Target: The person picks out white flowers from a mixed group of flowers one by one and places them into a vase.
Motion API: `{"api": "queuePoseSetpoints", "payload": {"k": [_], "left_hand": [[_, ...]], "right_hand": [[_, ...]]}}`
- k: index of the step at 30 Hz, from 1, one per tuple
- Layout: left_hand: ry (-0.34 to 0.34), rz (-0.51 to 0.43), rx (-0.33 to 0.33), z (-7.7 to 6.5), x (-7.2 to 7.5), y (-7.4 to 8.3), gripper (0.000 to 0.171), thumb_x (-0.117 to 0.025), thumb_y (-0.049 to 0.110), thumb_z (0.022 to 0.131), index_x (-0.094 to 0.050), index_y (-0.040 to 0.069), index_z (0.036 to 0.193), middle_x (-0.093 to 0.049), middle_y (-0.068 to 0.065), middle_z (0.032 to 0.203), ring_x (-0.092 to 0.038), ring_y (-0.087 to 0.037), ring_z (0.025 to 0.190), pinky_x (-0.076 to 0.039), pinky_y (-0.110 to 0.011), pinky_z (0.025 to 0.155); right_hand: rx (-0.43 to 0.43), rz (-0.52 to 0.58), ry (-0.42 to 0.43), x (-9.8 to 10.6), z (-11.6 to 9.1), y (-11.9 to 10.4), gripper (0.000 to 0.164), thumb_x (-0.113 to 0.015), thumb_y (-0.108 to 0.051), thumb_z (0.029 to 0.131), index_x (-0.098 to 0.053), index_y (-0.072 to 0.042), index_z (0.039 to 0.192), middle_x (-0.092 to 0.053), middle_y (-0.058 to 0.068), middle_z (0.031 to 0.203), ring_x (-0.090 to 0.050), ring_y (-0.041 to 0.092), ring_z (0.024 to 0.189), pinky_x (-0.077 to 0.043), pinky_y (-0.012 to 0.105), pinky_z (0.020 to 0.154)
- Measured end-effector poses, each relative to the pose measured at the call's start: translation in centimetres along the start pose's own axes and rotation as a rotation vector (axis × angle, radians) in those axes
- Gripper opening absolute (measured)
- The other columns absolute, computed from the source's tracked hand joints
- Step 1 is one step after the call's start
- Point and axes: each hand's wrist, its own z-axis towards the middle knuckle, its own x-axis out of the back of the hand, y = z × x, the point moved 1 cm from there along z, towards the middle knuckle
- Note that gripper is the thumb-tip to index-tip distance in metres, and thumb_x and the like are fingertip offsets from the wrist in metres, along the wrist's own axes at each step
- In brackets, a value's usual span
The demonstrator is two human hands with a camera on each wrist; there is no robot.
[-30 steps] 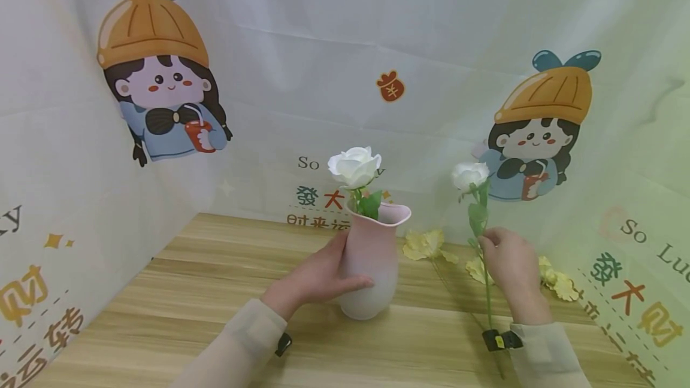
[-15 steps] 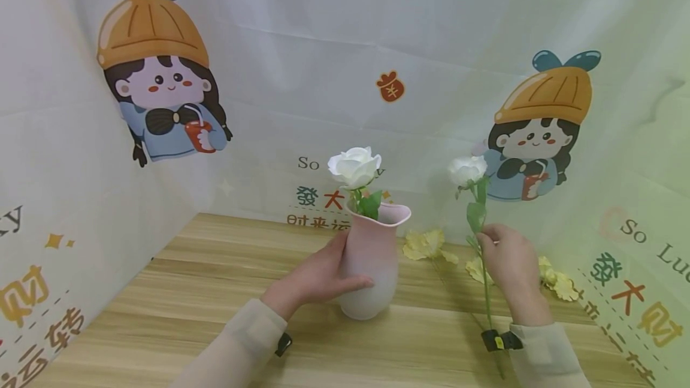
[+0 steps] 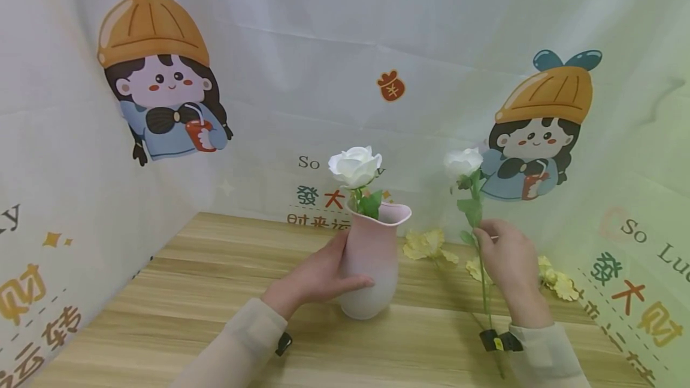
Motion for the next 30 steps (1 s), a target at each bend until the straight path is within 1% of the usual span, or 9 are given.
{"api": "queuePoseSetpoints", "payload": {"k": [4, 8, 15, 24, 30], "left_hand": [[-0.006, 0.012, 0.012, 0.0, 0.1, 0.1, 0.107, -0.072, 0.065, 0.080, -0.019, 0.008, 0.152, -0.044, -0.007, 0.137, -0.049, -0.015, 0.114, -0.045, -0.040, 0.098], [-0.012, 0.003, 0.015, 0.0, 0.1, 0.0, 0.108, -0.072, 0.067, 0.079, -0.018, 0.008, 0.152, -0.043, -0.007, 0.138, -0.049, -0.015, 0.114, -0.046, -0.041, 0.098], [-0.007, -0.004, 0.002, 0.0, 0.0, -0.1, 0.108, -0.072, 0.066, 0.079, -0.019, 0.007, 0.151, -0.044, -0.007, 0.136, -0.050, -0.015, 0.113, -0.047, -0.040, 0.096], [-0.001, -0.003, -0.009, 0.1, -0.1, -0.1, 0.107, -0.073, 0.065, 0.079, -0.019, 0.008, 0.151, -0.044, -0.007, 0.136, -0.050, -0.015, 0.113, -0.047, -0.040, 0.096], [-0.002, -0.016, -0.005, 0.1, -0.1, -0.2, 0.108, -0.073, 0.066, 0.078, -0.020, 0.007, 0.151, -0.044, -0.007, 0.137, -0.049, -0.015, 0.113, -0.047, -0.040, 0.097]], "right_hand": [[0.005, -0.002, 0.011, 0.1, -0.1, -0.3, 0.020, -0.063, -0.018, 0.100, -0.069, -0.001, 0.110, -0.069, 0.018, 0.099, -0.064, 0.032, 0.081, -0.052, 0.051, 0.063], [0.016, 0.011, 0.021, 0.2, -0.1, -0.6, 0.020, -0.063, -0.020, 0.100, -0.069, -0.003, 0.110, -0.069, 0.018, 0.098, -0.064, 0.031, 0.080, -0.053, 0.049, 0.062], [0.033, 0.040, 0.033, 0.4, -0.2, -1.2, 0.022, -0.063, -0.021, 0.100, -0.068, -0.002, 0.110, -0.069, 0.019, 0.102, -0.063, 0.033, 0.087, -0.052, 0.054, 0.070], [0.046, 0.065, 0.092, 0.7, -0.1, -2.2, 0.021, -0.063, -0.022, 0.100, -0.070, -0.003, 0.108, -0.070, 0.016, 0.102, -0.065, 0.031, 0.083, -0.054, 0.050, 0.063], [0.044, 0.096, 0.102, 0.9, 0.1, -3.0, 0.024, -0.062, -0.024, 0.101, -0.070, -0.003, 0.110, -0.070, 0.014, 0.103, -0.065, 0.030, 0.085, -0.054, 0.051, 0.065]]}}
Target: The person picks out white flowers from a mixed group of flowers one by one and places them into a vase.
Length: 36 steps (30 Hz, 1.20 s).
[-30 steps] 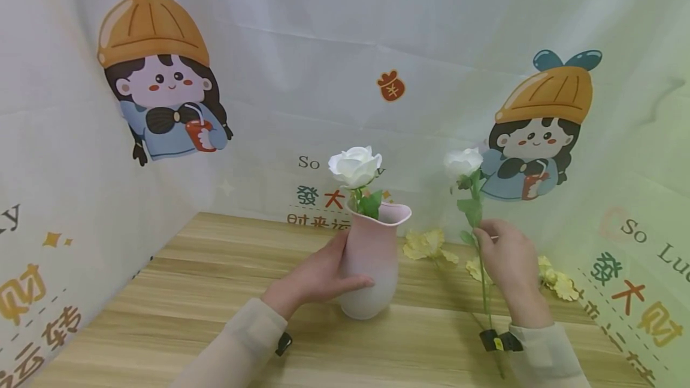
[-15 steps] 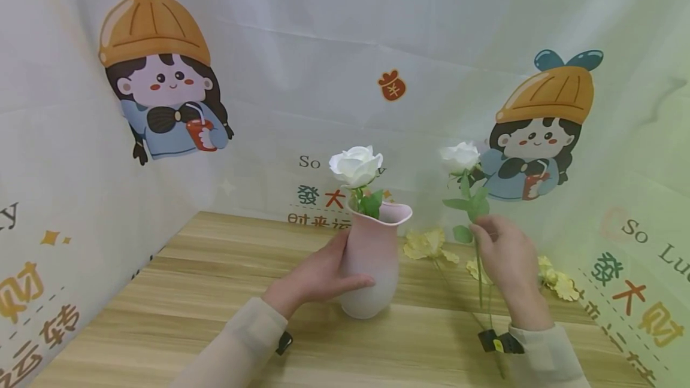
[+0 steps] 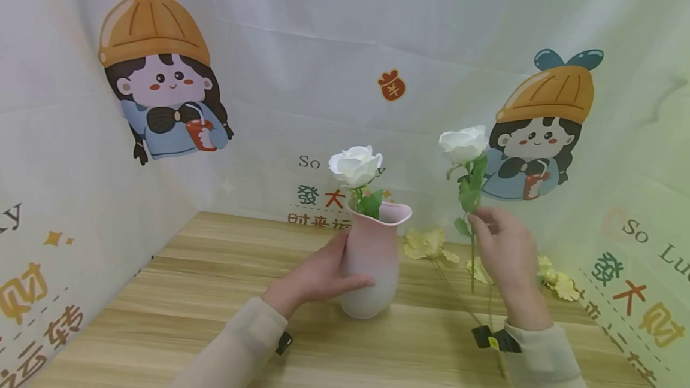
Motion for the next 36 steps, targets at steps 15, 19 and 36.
{"api": "queuePoseSetpoints", "payload": {"k": [15, 19, 36], "left_hand": [[-0.004, -0.007, 0.015, -0.1, 0.1, 0.0, 0.108, -0.073, 0.066, 0.078, -0.020, 0.008, 0.151, -0.045, -0.008, 0.136, -0.050, -0.016, 0.113, -0.046, -0.042, 0.098], [-0.002, 0.004, 0.011, -0.2, 0.2, 0.2, 0.107, -0.073, 0.066, 0.078, -0.020, 0.007, 0.151, -0.045, -0.009, 0.136, -0.050, -0.016, 0.113, -0.046, -0.042, 0.097], [0.006, 0.026, -0.011, -0.1, 0.2, 0.1, 0.105, -0.072, 0.066, 0.079, -0.022, 0.005, 0.149, -0.046, -0.009, 0.132, -0.051, -0.015, 0.110, -0.048, -0.040, 0.095]], "right_hand": [[0.014, 0.114, 0.072, -0.1, 0.7, -2.8, 0.020, -0.065, -0.023, 0.098, -0.073, -0.006, 0.106, -0.071, 0.009, 0.100, -0.065, 0.024, 0.084, -0.054, 0.047, 0.068], [0.026, 0.129, 0.101, -0.4, 0.9, -3.5, 0.017, -0.067, -0.020, 0.097, -0.074, -0.007, 0.106, -0.072, 0.007, 0.097, -0.066, 0.021, 0.081, -0.052, 0.043, 0.063], [0.069, 0.213, 0.122, -1.8, 1.1, -5.4, 0.015, -0.070, -0.015, 0.095, -0.074, -0.006, 0.106, -0.072, 0.005, 0.101, -0.066, 0.017, 0.081, -0.056, 0.039, 0.062]]}}
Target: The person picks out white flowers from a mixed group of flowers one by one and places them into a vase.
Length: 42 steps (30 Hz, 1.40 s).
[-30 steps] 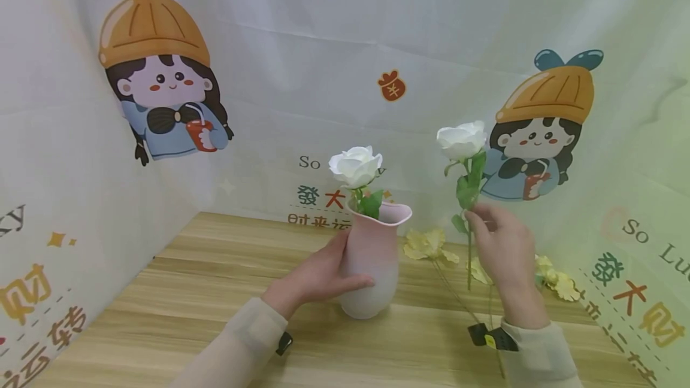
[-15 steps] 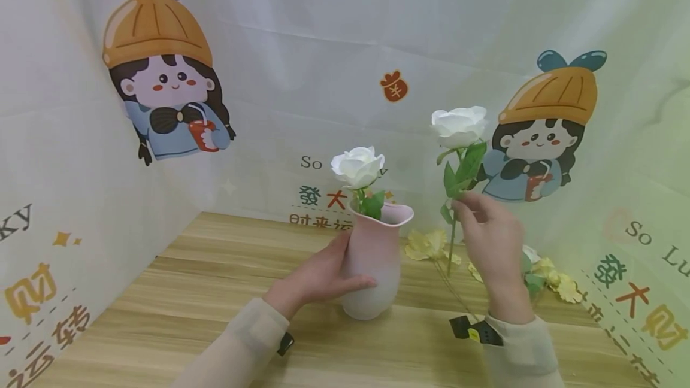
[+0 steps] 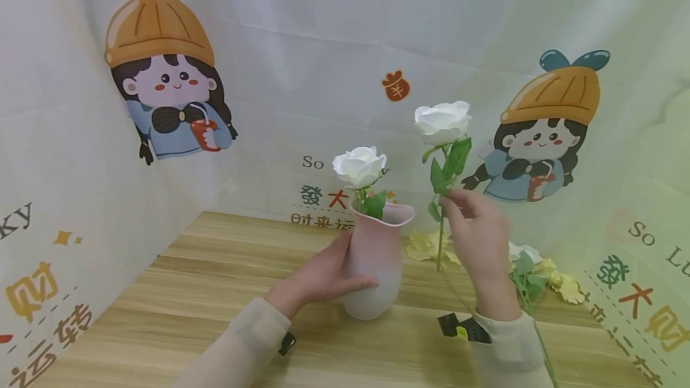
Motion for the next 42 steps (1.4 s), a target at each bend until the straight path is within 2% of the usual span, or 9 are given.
{"api": "queuePoseSetpoints", "payload": {"k": [4, 10, 13, 16, 20, 27, 31, 34, 42], "left_hand": [[-0.001, -0.007, 0.003, 0.0, 0.0, 0.1, 0.105, -0.071, 0.067, 0.079, -0.022, 0.005, 0.149, -0.047, -0.008, 0.132, -0.051, -0.015, 0.110, -0.048, -0.039, 0.095], [-0.002, -0.019, 0.016, 0.0, 0.1, 0.2, 0.107, -0.071, 0.067, 0.079, -0.021, 0.005, 0.150, -0.046, -0.008, 0.133, -0.051, -0.016, 0.110, -0.049, -0.040, 0.094], [-0.007, -0.027, 0.017, 0.0, 0.1, 0.1, 0.107, -0.072, 0.067, 0.079, -0.021, 0.006, 0.150, -0.046, -0.008, 0.133, -0.051, -0.016, 0.110, -0.049, -0.041, 0.094], [-0.009, -0.032, 0.015, 0.0, 0.0, 0.0, 0.107, -0.072, 0.067, 0.079, -0.020, 0.005, 0.150, -0.045, -0.009, 0.134, -0.051, -0.016, 0.111, -0.048, -0.041, 0.095], [-0.007, -0.035, 0.011, 0.0, -0.1, 0.0, 0.107, -0.072, 0.066, 0.079, -0.021, 0.005, 0.151, -0.045, -0.009, 0.134, -0.051, -0.017, 0.112, -0.047, -0.041, 0.096], [-0.002, -0.034, 0.014, -0.1, 0.0, 0.1, 0.106, -0.072, 0.066, 0.079, -0.022, 0.005, 0.150, -0.048, -0.009, 0.132, -0.052, -0.017, 0.110, -0.048, -0.042, 0.094], [-0.006, -0.031, 0.019, -0.1, 0.1, 0.2, 0.106, -0.072, 0.066, 0.079, -0.021, 0.005, 0.150, -0.047, -0.009, 0.132, -0.052, -0.017, 0.111, -0.048, -0.041, 0.095], [-0.011, -0.034, 0.025, -0.1, 0.1, 0.2, 0.106, -0.072, 0.066, 0.079, -0.021, 0.006, 0.150, -0.047, -0.009, 0.133, -0.052, -0.017, 0.111, -0.048, -0.041, 0.095], [-0.018, -0.036, 0.030, -0.1, 0.1, 0.2, 0.107, -0.072, 0.066, 0.079, -0.020, 0.005, 0.150, -0.046, -0.010, 0.134, -0.051, -0.017, 0.113, -0.047, -0.042, 0.096]], "right_hand": [[0.025, -0.005, 0.019, -0.1, 0.0, -0.3, 0.013, -0.070, -0.014, 0.095, -0.074, -0.006, 0.104, -0.072, 0.005, 0.100, -0.065, 0.017, 0.079, -0.056, 0.035, 0.059], [0.028, 0.001, 0.076, 0.2, 0.0, -0.5, 0.016, -0.068, -0.021, 0.097, -0.075, -0.008, 0.102, -0.073, 0.003, 0.093, -0.066, 0.014, 0.072, -0.048, 0.012, 0.052], [0.020, 0.017, 0.123, 0.5, 0.0, -0.4, 0.021, -0.066, -0.027, 0.098, -0.075, -0.009, 0.104, -0.074, 0.003, 0.092, -0.067, 0.012, 0.071, -0.046, 0.006, 0.052], [0.004, 0.075, 0.162, 0.7, -0.1, -0.5, 0.022, -0.065, -0.029, 0.099, -0.075, -0.011, 0.107, -0.073, 0.000, 0.096, -0.066, 0.009, 0.072, -0.049, 0.008, 0.051], [0.015, 0.183, 0.221, 1.1, -0.3, -0.8, 0.018, -0.067, -0.023, 0.098, -0.076, -0.010, 0.106, -0.072, -0.001, 0.099, -0.066, 0.006, 0.078, -0.054, 0.013, 0.053], [0.156, 0.356, 0.343, 1.3, 0.0, -1.4, 0.011, -0.069, -0.005, 0.093, -0.076, -0.002, 0.101, -0.073, 0.007, 0.095, -0.068, 0.016, 0.080, -0.055, 0.015, 0.054], [0.206, 0.520, 0.382, 1.3, -0.1, -2.3, 0.011, -0.069, 0.010, 0.088, -0.073, 0.009, 0.098, -0.071, 0.017, 0.097, -0.068, 0.023, 0.082, -0.056, 0.017, 0.053], [0.224, 0.599, 0.376, 1.5, -0.3, -3.4, 0.012, -0.067, 0.018, 0.085, -0.070, 0.015, 0.097, -0.070, 0.023, 0.096, -0.068, 0.027, 0.083, -0.056, 0.019, 0.054], [0.243, 0.730, 0.318, 1.8, -0.8, -5.4, 0.012, -0.064, 0.022, 0.084, -0.067, 0.021, 0.096, -0.067, 0.029, 0.095, -0.067, 0.034, 0.085, -0.058, 0.022, 0.057]]}}
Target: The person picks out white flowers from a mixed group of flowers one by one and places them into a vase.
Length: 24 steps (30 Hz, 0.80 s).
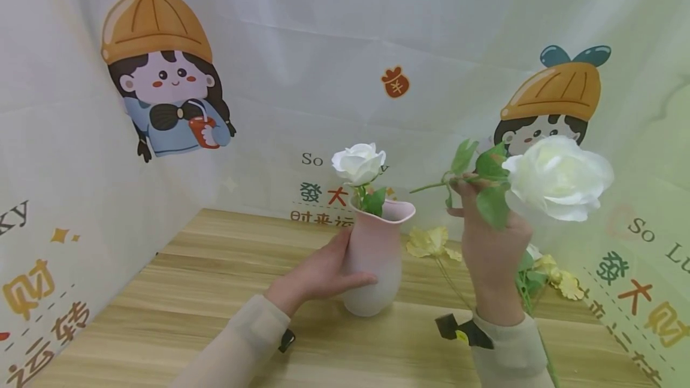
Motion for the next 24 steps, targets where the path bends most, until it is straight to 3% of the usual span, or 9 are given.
{"api": "queuePoseSetpoints", "payload": {"k": [6, 10, 17, 24], "left_hand": [[0.000, 0.001, -0.001, 0.01, 0.04, 0.02, 0.108, -0.072, 0.066, 0.079, -0.020, 0.004, 0.150, -0.046, -0.010, 0.134, -0.051, -0.018, 0.112, -0.047, -0.042, 0.096], [0.004, 0.006, -0.003, -0.01, 0.03, -0.01, 0.108, -0.072, 0.067, 0.079, -0.021, 0.005, 0.151, -0.047, -0.010, 0.133, -0.052, -0.018, 0.112, -0.048, -0.041, 0.095], [0.003, 0.015, -0.011, -0.02, 0.02, -0.06, 0.106, -0.072, 0.066, 0.080, -0.020, 0.006, 0.150, -0.046, -0.009, 0.133, -0.051, -0.016, 0.112, -0.047, -0.041, 0.096], [0.001, 0.011, -0.005, -0.03, -0.02, -0.04, 0.106, -0.072, 0.066, 0.079, -0.020, 0.006, 0.150, -0.046, -0.009, 0.134, -0.051, -0.016, 0.112, -0.048, -0.041, 0.095]], "right_hand": [[-0.036, 0.041, -0.010, -0.38, -0.11, 0.27, 0.013, -0.065, 0.022, 0.083, -0.066, 0.021, 0.096, -0.068, 0.028, 0.094, -0.068, 0.032, 0.083, -0.058, 0.023, 0.056], [-0.051, 0.018, -0.015, -0.65, -0.29, 0.45, 0.014, -0.065, 0.022, 0.084, -0.065, 0.020, 0.097, -0.069, 0.025, 0.095, -0.068, 0.030, 0.083, -0.058, 0.022, 0.056], [-0.005, -0.097, -0.051, -0.99, -0.50, 0.31, 0.015, -0.065, 0.023, 0.083, -0.067, 0.019, 0.097, -0.067, 0.030, 0.094, -0.068, 0.030, 0.083, -0.057, 0.021, 0.057], [-0.005, -0.099, -0.050, -0.99, -0.57, 0.18, 0.013, -0.066, 0.021, 0.084, -0.066, 0.019, 0.096, -0.067, 0.026, 0.093, -0.068, 0.028, 0.082, -0.058, 0.021, 0.057]]}}
